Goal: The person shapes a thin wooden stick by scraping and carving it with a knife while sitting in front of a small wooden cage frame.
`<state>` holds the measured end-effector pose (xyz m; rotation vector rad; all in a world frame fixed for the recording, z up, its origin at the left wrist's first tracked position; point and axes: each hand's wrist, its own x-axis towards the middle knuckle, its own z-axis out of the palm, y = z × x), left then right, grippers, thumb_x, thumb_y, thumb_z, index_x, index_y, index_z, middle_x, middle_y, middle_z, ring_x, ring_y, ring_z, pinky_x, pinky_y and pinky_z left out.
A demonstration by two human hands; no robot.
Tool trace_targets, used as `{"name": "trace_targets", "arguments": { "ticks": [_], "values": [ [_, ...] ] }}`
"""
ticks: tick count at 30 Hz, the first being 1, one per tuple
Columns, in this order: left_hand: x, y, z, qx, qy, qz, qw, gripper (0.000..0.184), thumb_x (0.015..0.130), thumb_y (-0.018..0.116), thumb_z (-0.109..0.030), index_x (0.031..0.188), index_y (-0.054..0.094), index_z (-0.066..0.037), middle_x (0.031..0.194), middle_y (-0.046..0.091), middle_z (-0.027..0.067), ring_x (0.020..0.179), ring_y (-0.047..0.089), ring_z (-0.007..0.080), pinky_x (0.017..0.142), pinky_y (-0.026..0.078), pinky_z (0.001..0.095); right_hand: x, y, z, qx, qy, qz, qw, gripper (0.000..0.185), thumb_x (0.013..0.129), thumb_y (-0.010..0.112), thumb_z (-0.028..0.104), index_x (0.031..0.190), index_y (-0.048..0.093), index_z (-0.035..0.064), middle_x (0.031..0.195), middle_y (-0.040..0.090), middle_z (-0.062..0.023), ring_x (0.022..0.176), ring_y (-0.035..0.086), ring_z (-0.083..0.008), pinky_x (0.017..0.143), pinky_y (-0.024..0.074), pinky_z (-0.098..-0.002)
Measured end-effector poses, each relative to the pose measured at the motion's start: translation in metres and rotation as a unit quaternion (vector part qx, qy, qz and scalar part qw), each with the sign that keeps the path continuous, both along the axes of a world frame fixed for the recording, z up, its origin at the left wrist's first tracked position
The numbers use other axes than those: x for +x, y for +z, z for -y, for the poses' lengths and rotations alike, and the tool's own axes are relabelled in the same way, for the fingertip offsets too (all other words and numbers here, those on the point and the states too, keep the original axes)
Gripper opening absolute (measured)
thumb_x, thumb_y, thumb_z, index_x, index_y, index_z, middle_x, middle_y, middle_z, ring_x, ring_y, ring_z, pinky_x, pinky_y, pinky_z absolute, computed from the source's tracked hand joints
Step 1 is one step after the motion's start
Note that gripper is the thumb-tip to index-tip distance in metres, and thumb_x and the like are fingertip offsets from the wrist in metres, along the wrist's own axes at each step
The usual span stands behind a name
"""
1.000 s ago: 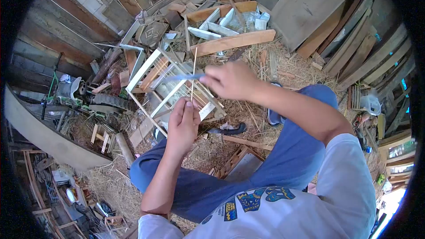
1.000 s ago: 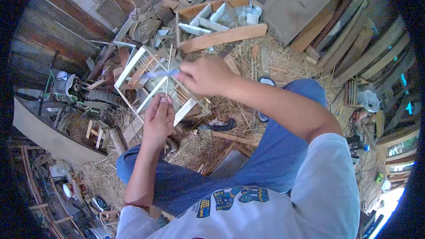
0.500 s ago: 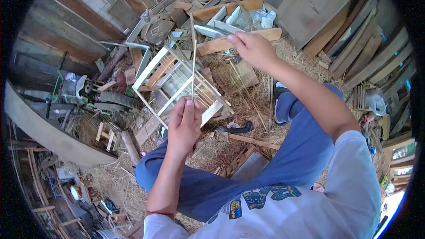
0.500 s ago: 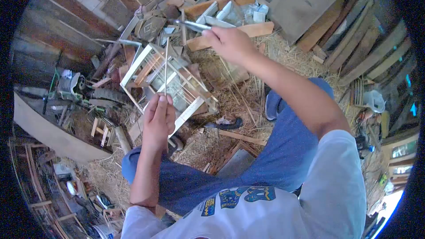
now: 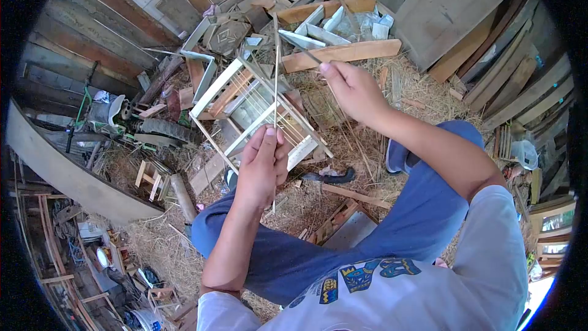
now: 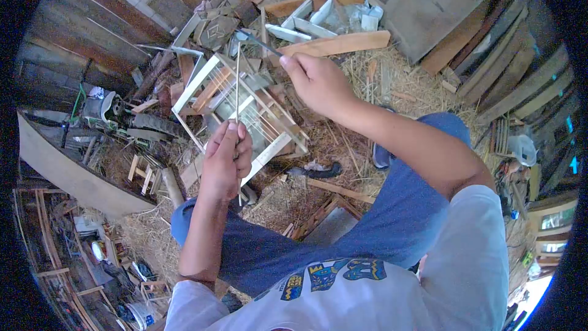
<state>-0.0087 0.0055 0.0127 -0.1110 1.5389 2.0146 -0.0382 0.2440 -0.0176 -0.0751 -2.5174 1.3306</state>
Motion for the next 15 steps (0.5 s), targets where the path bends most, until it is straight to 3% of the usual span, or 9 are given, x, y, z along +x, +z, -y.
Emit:
{"name": "trace_targets", "arguments": {
  "ticks": [2,4,9,11,15],
  "values": [
    [-0.003,-0.001,0.000,-0.017,0.002,0.010,1.000,0.025,0.111,0.044,-0.033,0.097,0.053,-0.014,0.065,0.033,-0.0087,0.048,0.024,0.0021,0.040,0.018,0.0209,-0.001,-0.003,0.000,0.004,-0.007,-0.023,1.000,0.042,0.104,0.051,0.042,0.089,0.067,0.0060,0.073,0.064,-0.0214,0.072,0.065,-0.0441,0.063,0.0482,-0.0530],
    [-0.003,-0.002,-0.002,-0.045,-0.008,-0.014,0.999,0.025,0.112,0.043,-0.032,0.098,0.054,-0.013,0.064,0.034,-0.0090,0.047,0.024,0.0018,0.040,0.018,0.0210,0.004,0.002,0.004,0.082,0.051,-0.033,0.995,0.038,0.104,0.055,0.039,0.087,0.063,0.0058,0.066,0.062,-0.0164,0.060,0.062,-0.0378,0.054,0.0449,-0.0469],
    [-0.006,-0.019,-0.005,-0.083,-0.017,-0.137,0.987,0.027,0.112,0.042,-0.029,0.101,0.056,-0.009,0.062,0.036,-0.0100,0.045,0.026,0.0005,0.039,0.019,0.0214,0.007,0.005,0.014,0.190,0.097,-0.043,0.976,0.033,0.100,0.059,0.039,0.085,0.065,0.0101,0.064,0.063,-0.0143,0.059,0.064,-0.0382,0.052,0.0472,-0.0487],
    [-0.007,-0.019,-0.004,-0.077,-0.001,-0.130,0.989,0.023,0.111,0.045,-0.018,0.100,0.060,-0.004,0.073,0.045,-0.0088,0.066,0.037,-0.0007,0.058,0.029,0.0191,0.012,0.005,0.018,0.219,0.120,-0.074,0.966,0.033,0.099,0.060,0.040,0.082,0.064,0.0123,0.059,0.062,-0.0121,0.055,0.064,-0.0366,0.051,0.0479,-0.0496],
    [-0.006,-0.031,-0.003,-0.075,0.003,-0.123,0.990,0.021,0.110,0.047,-0.015,0.100,0.061,-0.004,0.074,0.047,-0.0080,0.067,0.039,0.0000,0.059,0.031,0.0205,0.026,0.008,0.027,0.213,0.174,-0.082,0.958,0.035,0.099,0.059,0.042,0.080,0.062,0.0125,0.058,0.062,-0.0108,0.054,0.064,-0.0351,0.049,0.0475,-0.0495]
  ]
}}
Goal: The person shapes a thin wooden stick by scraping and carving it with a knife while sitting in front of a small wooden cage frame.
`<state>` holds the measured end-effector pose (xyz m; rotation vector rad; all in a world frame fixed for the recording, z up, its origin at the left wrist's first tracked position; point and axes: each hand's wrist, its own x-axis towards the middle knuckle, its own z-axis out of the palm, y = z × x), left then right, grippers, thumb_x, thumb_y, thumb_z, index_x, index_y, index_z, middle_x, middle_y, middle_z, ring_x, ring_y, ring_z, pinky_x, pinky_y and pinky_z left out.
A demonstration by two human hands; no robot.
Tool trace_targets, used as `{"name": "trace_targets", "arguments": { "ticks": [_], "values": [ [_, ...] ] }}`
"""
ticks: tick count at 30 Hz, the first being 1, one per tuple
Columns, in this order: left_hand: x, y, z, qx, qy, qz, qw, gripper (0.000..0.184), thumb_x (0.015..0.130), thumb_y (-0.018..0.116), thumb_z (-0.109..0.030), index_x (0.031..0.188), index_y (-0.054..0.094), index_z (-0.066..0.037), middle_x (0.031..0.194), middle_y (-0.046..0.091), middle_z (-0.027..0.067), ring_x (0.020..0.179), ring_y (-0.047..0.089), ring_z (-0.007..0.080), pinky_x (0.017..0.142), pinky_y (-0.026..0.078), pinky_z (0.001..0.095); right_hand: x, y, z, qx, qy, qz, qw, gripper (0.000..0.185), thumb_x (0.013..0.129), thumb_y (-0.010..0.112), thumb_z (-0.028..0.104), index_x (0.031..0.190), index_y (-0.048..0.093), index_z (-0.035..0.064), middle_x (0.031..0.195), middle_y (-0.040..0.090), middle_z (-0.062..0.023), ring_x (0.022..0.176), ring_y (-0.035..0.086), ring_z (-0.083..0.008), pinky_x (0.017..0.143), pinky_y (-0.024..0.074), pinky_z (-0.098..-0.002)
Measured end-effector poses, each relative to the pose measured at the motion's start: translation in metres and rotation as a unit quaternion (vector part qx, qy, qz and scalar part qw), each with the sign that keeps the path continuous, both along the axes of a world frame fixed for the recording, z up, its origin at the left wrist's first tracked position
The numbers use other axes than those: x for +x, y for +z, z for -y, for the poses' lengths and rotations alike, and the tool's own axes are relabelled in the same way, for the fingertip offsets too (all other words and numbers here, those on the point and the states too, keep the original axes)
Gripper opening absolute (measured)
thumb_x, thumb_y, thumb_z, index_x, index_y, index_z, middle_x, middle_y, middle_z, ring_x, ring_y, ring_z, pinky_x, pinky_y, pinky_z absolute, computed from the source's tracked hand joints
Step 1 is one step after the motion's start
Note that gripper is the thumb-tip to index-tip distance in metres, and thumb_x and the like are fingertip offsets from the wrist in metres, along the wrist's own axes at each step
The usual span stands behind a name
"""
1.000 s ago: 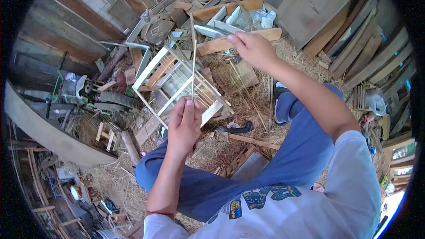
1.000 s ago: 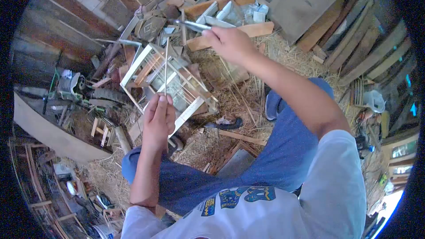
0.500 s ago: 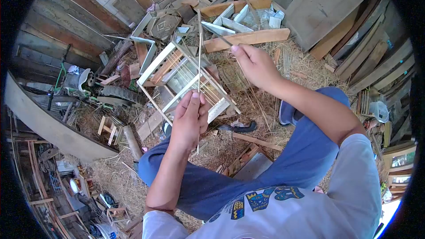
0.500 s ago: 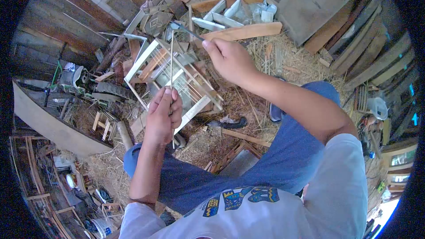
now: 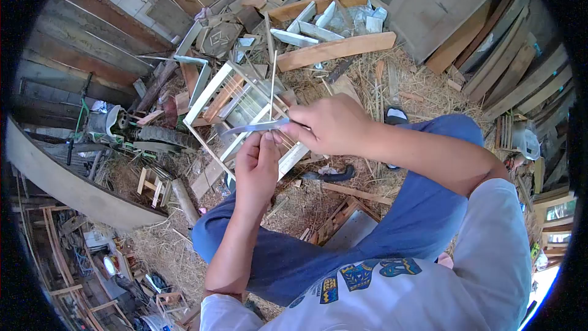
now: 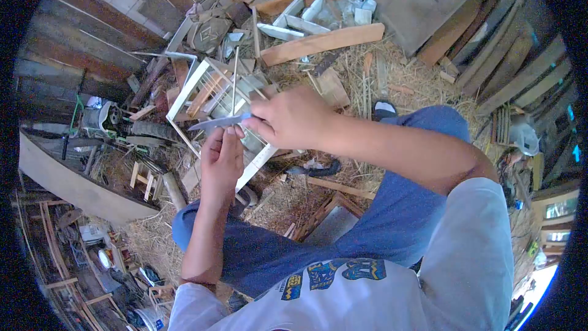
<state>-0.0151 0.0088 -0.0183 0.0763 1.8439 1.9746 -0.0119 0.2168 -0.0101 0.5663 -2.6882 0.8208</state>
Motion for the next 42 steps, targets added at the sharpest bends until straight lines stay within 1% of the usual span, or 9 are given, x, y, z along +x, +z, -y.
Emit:
{"name": "trace_targets", "arguments": {
  "ticks": [2,7,13,16,26,29,31,36,42],
  "values": [
    [0.002,-0.010,-0.004,-0.046,0.034,-0.122,0.991,0.024,0.111,0.049,-0.023,0.099,0.060,-0.005,0.065,0.040,-0.0104,0.052,0.031,-0.0019,0.045,0.022,0.0200,0.002,0.004,0.000,0.014,-0.004,0.009,1.000,0.036,0.099,0.059,0.043,0.080,0.062,0.0126,0.058,0.061,-0.0107,0.054,0.064,-0.0350,0.049,0.0475,-0.0491],
    [0.007,-0.001,-0.001,-0.091,0.030,-0.124,0.988,0.024,0.110,0.050,-0.022,0.098,0.061,-0.005,0.066,0.041,-0.0102,0.056,0.032,-0.0015,0.048,0.022,0.0204,-0.001,0.010,-0.003,0.028,0.010,0.033,0.999,0.036,0.099,0.056,0.042,0.085,0.066,0.0098,0.065,0.067,-0.0145,0.057,0.068,-0.0375,0.054,0.0526,-0.0524],
    [0.021,0.009,-0.002,-0.074,-0.009,-0.094,0.993,0.022,0.110,0.050,-0.019,0.096,0.060,-0.005,0.068,0.041,-0.0093,0.060,0.034,0.0005,0.052,0.026,0.0222,-0.063,0.004,-0.073,-0.022,-0.214,0.132,0.968,0.044,0.102,0.051,0.047,0.089,0.071,0.0108,0.079,0.071,-0.0141,0.074,0.070,-0.0346,0.068,0.0543,-0.0480],
    [0.020,0.010,-0.002,-0.066,-0.006,-0.062,0.996,0.023,0.110,0.048,-0.017,0.095,0.060,-0.005,0.072,0.043,-0.0086,0.065,0.036,0.0011,0.057,0.030,0.0226,-0.062,0.005,-0.077,-0.107,-0.223,0.034,0.968,0.043,0.102,0.053,0.048,0.090,0.070,0.0104,0.072,0.066,-0.0151,0.071,0.068,-0.0325,0.064,0.0519,-0.0470],
    [0.009,0.000,-0.004,-0.069,0.041,-0.036,0.996,0.025,0.110,0.048,-0.018,0.096,0.062,-0.003,0.075,0.050,-0.0064,0.069,0.043,0.0021,0.062,0.035,0.0212,0.005,-0.013,0.008,0.019,0.002,0.046,0.999,0.033,0.099,0.058,0.041,0.082,0.064,0.0138,0.059,0.062,-0.0118,0.053,0.064,-0.0361,0.051,0.0499,-0.0478],
    [0.013,-0.004,-0.003,-0.088,0.036,-0.085,0.992,0.024,0.109,0.049,-0.018,0.096,0.063,-0.003,0.074,0.050,-0.0075,0.067,0.042,0.0013,0.060,0.032,0.0215,-0.005,-0.002,-0.004,0.069,-0.036,0.081,0.994,0.036,0.100,0.056,0.043,0.083,0.066,0.0125,0.063,0.065,-0.0137,0.061,0.067,-0.0370,0.056,0.0516,-0.0488],
    [0.015,-0.007,0.000,-0.123,0.016,-0.114,0.986,0.027,0.110,0.051,-0.024,0.096,0.063,-0.006,0.064,0.042,-0.0102,0.055,0.033,-0.0005,0.049,0.021,0.0216,-0.039,-0.014,-0.035,-0.016,-0.134,0.102,0.986,0.041,0.102,0.052,0.046,0.090,0.070,0.0114,0.069,0.067,-0.0157,0.070,0.069,-0.0377,0.064,0.0527,-0.0501],
    [0.020,0.010,-0.002,-0.071,0.006,-0.090,0.993,0.025,0.109,0.050,-0.020,0.096,0.064,-0.004,0.067,0.042,-0.0099,0.060,0.035,0.0003,0.053,0.025,0.0222,-0.066,-0.014,-0.091,-0.113,-0.238,0.111,0.958,0.042,0.105,0.050,0.046,0.101,0.074,0.0116,0.072,0.067,-0.0149,0.073,0.069,-0.0353,0.066,0.0512,-0.0491],
    [0.010,0.006,-0.003,-0.100,-0.001,-0.115,0.988,0.025,0.110,0.048,-0.019,0.099,0.063,-0.002,0.072,0.045,-0.0071,0.066,0.039,0.0018,0.058,0.030,0.0218,-0.008,-0.001,-0.012,-0.018,-0.079,0.112,0.990,0.035,0.101,0.059,0.041,0.084,0.067,0.0109,0.062,0.063,-0.0137,0.059,0.065,-0.0341,0.056,0.0495,-0.0472]
  ]
}}
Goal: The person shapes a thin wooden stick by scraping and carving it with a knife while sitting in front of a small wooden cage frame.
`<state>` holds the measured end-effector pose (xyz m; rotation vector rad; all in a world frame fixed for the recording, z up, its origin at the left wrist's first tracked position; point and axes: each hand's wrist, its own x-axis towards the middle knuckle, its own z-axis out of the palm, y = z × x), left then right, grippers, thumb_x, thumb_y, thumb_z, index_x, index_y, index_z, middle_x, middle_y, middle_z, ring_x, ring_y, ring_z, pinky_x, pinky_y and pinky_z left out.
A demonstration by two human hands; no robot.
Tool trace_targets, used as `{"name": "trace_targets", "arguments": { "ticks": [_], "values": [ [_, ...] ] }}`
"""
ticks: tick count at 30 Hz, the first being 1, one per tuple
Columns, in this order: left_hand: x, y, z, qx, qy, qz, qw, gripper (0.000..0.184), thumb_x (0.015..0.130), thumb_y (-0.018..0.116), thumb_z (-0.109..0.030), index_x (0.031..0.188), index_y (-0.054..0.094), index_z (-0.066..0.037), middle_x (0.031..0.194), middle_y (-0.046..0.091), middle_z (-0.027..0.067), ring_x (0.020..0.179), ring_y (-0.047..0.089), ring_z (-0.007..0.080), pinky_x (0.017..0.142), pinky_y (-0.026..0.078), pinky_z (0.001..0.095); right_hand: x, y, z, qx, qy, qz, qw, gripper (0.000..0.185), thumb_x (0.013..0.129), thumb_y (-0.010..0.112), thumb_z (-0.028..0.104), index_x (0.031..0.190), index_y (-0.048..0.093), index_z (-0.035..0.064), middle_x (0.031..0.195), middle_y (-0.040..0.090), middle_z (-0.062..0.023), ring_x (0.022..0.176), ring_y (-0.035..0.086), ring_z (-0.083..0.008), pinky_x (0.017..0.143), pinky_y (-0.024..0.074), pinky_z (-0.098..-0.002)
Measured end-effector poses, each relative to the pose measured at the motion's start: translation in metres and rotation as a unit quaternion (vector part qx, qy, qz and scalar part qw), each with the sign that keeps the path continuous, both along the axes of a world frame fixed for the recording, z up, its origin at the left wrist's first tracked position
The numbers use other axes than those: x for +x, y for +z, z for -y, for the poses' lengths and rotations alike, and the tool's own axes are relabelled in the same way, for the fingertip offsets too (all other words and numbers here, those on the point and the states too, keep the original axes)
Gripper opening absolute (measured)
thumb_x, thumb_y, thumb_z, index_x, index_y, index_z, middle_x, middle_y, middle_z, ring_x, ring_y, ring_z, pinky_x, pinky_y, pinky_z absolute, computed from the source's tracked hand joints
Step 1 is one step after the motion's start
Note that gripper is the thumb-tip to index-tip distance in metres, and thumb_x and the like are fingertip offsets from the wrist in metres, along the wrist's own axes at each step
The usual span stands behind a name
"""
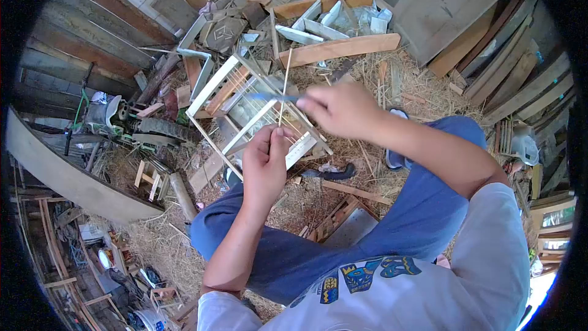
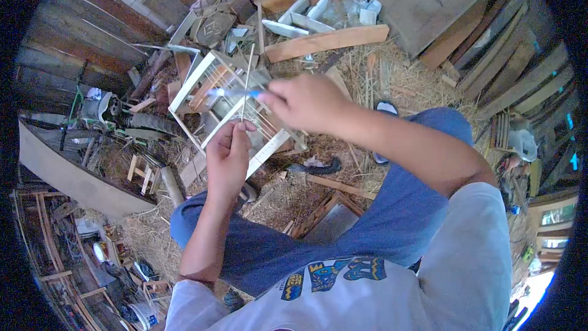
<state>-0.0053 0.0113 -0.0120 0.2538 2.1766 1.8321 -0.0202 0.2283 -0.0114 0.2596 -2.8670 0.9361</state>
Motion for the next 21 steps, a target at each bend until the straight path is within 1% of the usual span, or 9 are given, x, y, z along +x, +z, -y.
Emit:
{"name": "trace_targets", "arguments": {
  "ticks": [3,5,7,9,11,15,17,20,21],
  "values": [
    [0.003,-0.002,-0.003,-0.017,0.024,-0.084,0.996,0.024,0.110,0.049,-0.018,0.099,0.063,-0.002,0.074,0.047,-0.0063,0.067,0.040,0.0021,0.059,0.031,0.0200,0.010,0.001,0.015,0.013,0.062,-0.066,0.996,0.035,0.099,0.061,0.040,0.078,0.063,0.0122,0.058,0.060,-0.0132,0.053,0.062,-0.0366,0.052,0.0485,-0.0482],
    [0.005,0.002,-0.004,-0.019,0.034,-0.078,0.996,0.024,0.110,0.049,-0.018,0.099,0.063,-0.001,0.075,0.049,-0.0057,0.068,0.042,0.0021,0.060,0.033,0.0200,0.009,0.006,0.010,0.034,0.086,-0.129,0.987,0.033,0.098,0.061,0.040,0.078,0.064,0.0131,0.056,0.059,-0.0117,0.051,0.062,-0.0367,0.051,0.0484,-0.0482],
    [0.007,0.002,-0.002,-0.017,0.041,-0.070,0.997,0.023,0.109,0.050,-0.017,0.099,0.062,-0.001,0.077,0.051,-0.0050,0.069,0.044,0.0021,0.061,0.035,0.0200,-0.010,0.004,-0.008,0.046,0.011,-0.067,0.997,0.035,0.099,0.058,0.041,0.084,0.067,0.0121,0.065,0.064,-0.0135,0.062,0.066,-0.0372,0.058,0.0512,-0.0499],
    [0.004,-0.003,0.005,0.022,0.022,0.014,0.999,0.024,0.109,0.051,-0.020,0.099,0.063,-0.003,0.071,0.046,-0.0081,0.064,0.038,0.0012,0.057,0.029,0.0216,-0.041,-0.001,-0.042,0.030,-0.047,-0.050,0.997,0.037,0.100,0.055,0.043,0.085,0.068,0.0121,0.070,0.068,-0.0139,0.067,0.068,-0.0378,0.061,0.0529,-0.0518],
    [0.001,-0.007,0.005,0.031,0.019,-0.009,0.999,0.024,0.109,0.051,-0.021,0.098,0.063,-0.003,0.070,0.046,-0.0079,0.063,0.038,0.0011,0.056,0.029,0.0219,-0.056,0.000,-0.072,-0.031,-0.116,-0.031,0.992,0.040,0.102,0.051,0.043,0.085,0.067,0.0104,0.074,0.069,-0.0137,0.073,0.069,-0.0375,0.064,0.0526,-0.0513],
    [-0.005,-0.009,0.002,0.000,0.037,-0.039,0.999,0.024,0.109,0.051,-0.021,0.099,0.065,-0.004,0.071,0.047,-0.0073,0.064,0.039,0.0014,0.056,0.029,0.0219,-0.030,-0.003,-0.037,-0.080,-0.084,-0.060,0.991,0.042,0.103,0.051,0.045,0.089,0.069,0.0101,0.073,0.069,-0.0151,0.070,0.068,-0.0389,0.062,0.0519,-0.0525],
    [-0.006,-0.008,0.002,-0.003,0.032,-0.036,0.999,0.024,0.109,0.051,-0.020,0.099,0.066,-0.004,0.072,0.047,-0.0070,0.064,0.039,0.0017,0.056,0.030,0.0217,-0.016,-0.004,-0.013,0.010,-0.028,-0.034,0.999,0.037,0.102,0.056,0.043,0.086,0.067,0.0113,0.062,0.062,-0.0149,0.058,0.063,-0.0383,0.054,0.0474,-0.0495],
    [-0.006,-0.009,0.002,-0.025,0.039,-0.046,0.998,0.024,0.109,0.051,-0.020,0.099,0.066,-0.003,0.072,0.048,-0.0064,0.065,0.041,0.0023,0.057,0.031,0.0215,0.003,-0.008,0.010,0.029,0.041,-0.078,0.996,0.037,0.099,0.059,0.043,0.080,0.063,0.0114,0.058,0.061,-0.0139,0.055,0.062,-0.0392,0.052,0.0478,-0.0519],
    [-0.005,-0.008,0.002,-0.032,0.042,-0.051,0.997,0.023,0.109,0.050,-0.017,0.099,0.065,-0.001,0.074,0.053,-0.0043,0.068,0.045,0.0025,0.059,0.035,0.0213,0.003,-0.006,0.012,0.028,0.043,-0.080,0.995,0.037,0.099,0.059,0.043,0.080,0.063,0.0114,0.058,0.061,-0.0139,0.055,0.062,-0.0392,0.052,0.0478,-0.0519]
  ]
}}
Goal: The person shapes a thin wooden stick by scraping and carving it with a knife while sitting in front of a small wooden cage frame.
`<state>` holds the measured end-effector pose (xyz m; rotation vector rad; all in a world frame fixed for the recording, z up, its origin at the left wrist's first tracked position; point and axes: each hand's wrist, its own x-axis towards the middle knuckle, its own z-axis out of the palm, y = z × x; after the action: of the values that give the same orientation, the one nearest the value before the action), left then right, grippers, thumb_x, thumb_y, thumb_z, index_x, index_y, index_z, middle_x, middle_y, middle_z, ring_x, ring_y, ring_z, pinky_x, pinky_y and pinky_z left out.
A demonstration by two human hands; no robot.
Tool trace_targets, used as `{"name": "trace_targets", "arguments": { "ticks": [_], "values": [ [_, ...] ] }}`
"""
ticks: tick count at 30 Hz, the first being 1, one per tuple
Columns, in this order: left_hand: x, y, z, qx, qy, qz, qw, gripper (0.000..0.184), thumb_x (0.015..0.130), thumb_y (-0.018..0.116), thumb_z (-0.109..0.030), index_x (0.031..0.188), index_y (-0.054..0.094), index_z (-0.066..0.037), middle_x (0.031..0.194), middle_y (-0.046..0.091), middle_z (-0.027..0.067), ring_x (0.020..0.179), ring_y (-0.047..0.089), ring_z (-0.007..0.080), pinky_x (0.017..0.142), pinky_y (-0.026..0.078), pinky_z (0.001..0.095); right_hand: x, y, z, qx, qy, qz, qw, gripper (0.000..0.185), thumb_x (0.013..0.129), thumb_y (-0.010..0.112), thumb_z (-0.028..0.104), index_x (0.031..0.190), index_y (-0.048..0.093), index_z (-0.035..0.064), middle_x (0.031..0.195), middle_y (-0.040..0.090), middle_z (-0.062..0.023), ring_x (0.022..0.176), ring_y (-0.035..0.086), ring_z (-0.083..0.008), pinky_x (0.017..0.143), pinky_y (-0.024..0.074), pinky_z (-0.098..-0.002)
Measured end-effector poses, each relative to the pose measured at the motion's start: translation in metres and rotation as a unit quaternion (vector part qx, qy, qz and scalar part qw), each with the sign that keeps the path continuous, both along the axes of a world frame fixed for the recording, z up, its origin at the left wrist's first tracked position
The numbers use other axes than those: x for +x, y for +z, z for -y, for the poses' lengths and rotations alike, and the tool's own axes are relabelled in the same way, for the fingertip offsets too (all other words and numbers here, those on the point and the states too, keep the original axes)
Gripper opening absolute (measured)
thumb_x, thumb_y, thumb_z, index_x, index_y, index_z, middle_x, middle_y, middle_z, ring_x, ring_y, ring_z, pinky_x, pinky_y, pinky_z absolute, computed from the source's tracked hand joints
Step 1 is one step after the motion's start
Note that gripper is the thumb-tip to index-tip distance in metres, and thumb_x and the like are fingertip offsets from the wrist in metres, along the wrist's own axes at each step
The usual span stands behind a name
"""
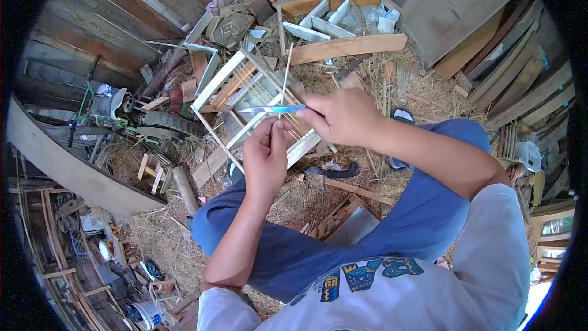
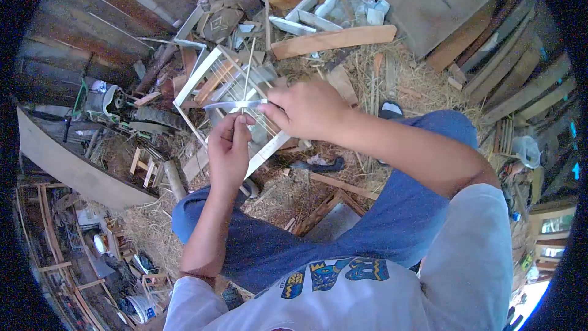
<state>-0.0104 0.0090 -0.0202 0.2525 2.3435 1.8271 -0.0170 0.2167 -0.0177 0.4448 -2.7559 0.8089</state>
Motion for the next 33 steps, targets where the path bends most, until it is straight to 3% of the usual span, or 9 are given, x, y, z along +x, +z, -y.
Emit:
{"name": "trace_targets", "arguments": {
  "ticks": [7,10,15,20,23,27,29,31,33],
  "values": [
    [0.002,-0.011,0.002,-0.037,-0.030,-0.032,0.998,0.024,0.109,0.050,-0.017,0.098,0.063,0.000,0.076,0.054,-0.0039,0.069,0.046,0.0022,0.060,0.036,0.0207,-0.061,-0.023,-0.057,0.031,-0.147,0.124,0.981,0.049,0.104,0.044,0.048,0.095,0.072,0.0091,0.084,0.072,-0.0169,0.078,0.069,-0.0384,0.070,0.0542,-0.0514],
    [0.008,0.008,-0.001,0.002,-0.032,0.041,0.999,0.024,0.109,0.050,-0.017,0.096,0.063,-0.001,0.075,0.053,-0.0051,0.069,0.044,0.0018,0.060,0.033,0.0207,-0.069,-0.018,-0.085,-0.032,-0.203,0.080,0.975,0.048,0.105,0.048,0.046,0.093,0.071,0.0053,0.085,0.070,-0.0213,0.081,0.069,-0.0382,0.072,0.0520,-0.0501],
    [-0.002,-0.005,0.003,0.018,-0.035,0.045,0.998,0.023,0.109,0.050,-0.019,0.100,0.065,-0.004,0.073,0.046,-0.0071,0.067,0.040,0.0026,0.060,0.032,0.0217,-0.031,-0.005,-0.042,-0.115,-0.153,0.031,0.981,0.045,0.104,0.051,0.044,0.088,0.067,0.0049,0.073,0.066,-0.0191,0.071,0.068,-0.0377,0.064,0.0520,-0.0482],
    [0.001,-0.001,-0.003,0.018,-0.026,0.019,0.999,0.021,0.108,0.050,-0.016,0.100,0.064,-0.004,0.073,0.045,-0.0069,0.067,0.040,0.0028,0.060,0.031,0.0212,-0.001,-0.007,-0.002,0.010,0.017,-0.010,1.000,0.035,0.100,0.057,0.045,0.089,0.065,0.0125,0.059,0.061,-0.0131,0.054,0.063,-0.0383,0.050,0.0481,-0.0522],
    [0.000,-0.006,-0.003,0.012,-0.016,0.002,1.000,0.021,0.108,0.050,-0.015,0.099,0.063,-0.003,0.073,0.046,-0.0062,0.067,0.042,0.0032,0.059,0.032,0.0204,0.001,0.001,-0.001,0.054,0.031,0.029,0.998,0.038,0.101,0.056,0.045,0.086,0.065,0.0106,0.065,0.064,-0.0150,0.061,0.066,-0.0379,0.055,0.0504,-0.0512],
    [-0.003,-0.016,0.002,0.059,-0.008,0.138,0.989,0.024,0.110,0.048,-0.019,0.098,0.062,-0.002,0.071,0.047,-0.0068,0.064,0.040,0.0032,0.058,0.032,0.0210,-0.057,-0.030,-0.049,0.008,-0.112,0.105,0.988,0.042,0.102,0.054,0.046,0.085,0.067,0.0092,0.070,0.066,-0.0168,0.068,0.067,-0.0375,0.061,0.0512,-0.0499],
    [0.000,0.001,0.001,0.101,-0.028,0.160,0.982,0.025,0.110,0.047,-0.019,0.098,0.061,-0.002,0.069,0.045,-0.0077,0.061,0.037,0.0026,0.055,0.031,0.0217,-0.068,-0.034,-0.074,-0.041,-0.176,0.078,0.980,0.043,0.102,0.050,0.046,0.087,0.072,0.0121,0.084,0.072,-0.0175,0.086,0.070,-0.0401,0.075,0.0537,-0.0536],
    [-0.001,0.002,0.002,0.135,-0.054,0.182,0.973,0.027,0.111,0.047,-0.032,0.105,0.058,-0.008,0.060,0.034,-0.0113,0.045,0.028,0.0000,0.040,0.019,0.0217,-0.059,-0.029,-0.065,-0.064,-0.171,0.035,0.983,0.043,0.103,0.050,0.046,0.087,0.072,0.0124,0.082,0.072,-0.0170,0.083,0.070,-0.0397,0.073,0.0538,-0.0534],
    [-0.006,-0.008,0.006,0.111,-0.051,0.153,0.981,0.028,0.111,0.046,-0.031,0.104,0.058,-0.008,0.060,0.035,-0.0111,0.045,0.028,0.0001,0.040,0.019,0.0220,-0.045,-0.024,-0.046,-0.086,-0.158,-0.001,0.984,0.043,0.103,0.050,0.046,0.087,0.071,0.0127,0.081,0.072,-0.0166,0.080,0.070,-0.0393,0.070,0.0539,-0.0532]
  ]
}}
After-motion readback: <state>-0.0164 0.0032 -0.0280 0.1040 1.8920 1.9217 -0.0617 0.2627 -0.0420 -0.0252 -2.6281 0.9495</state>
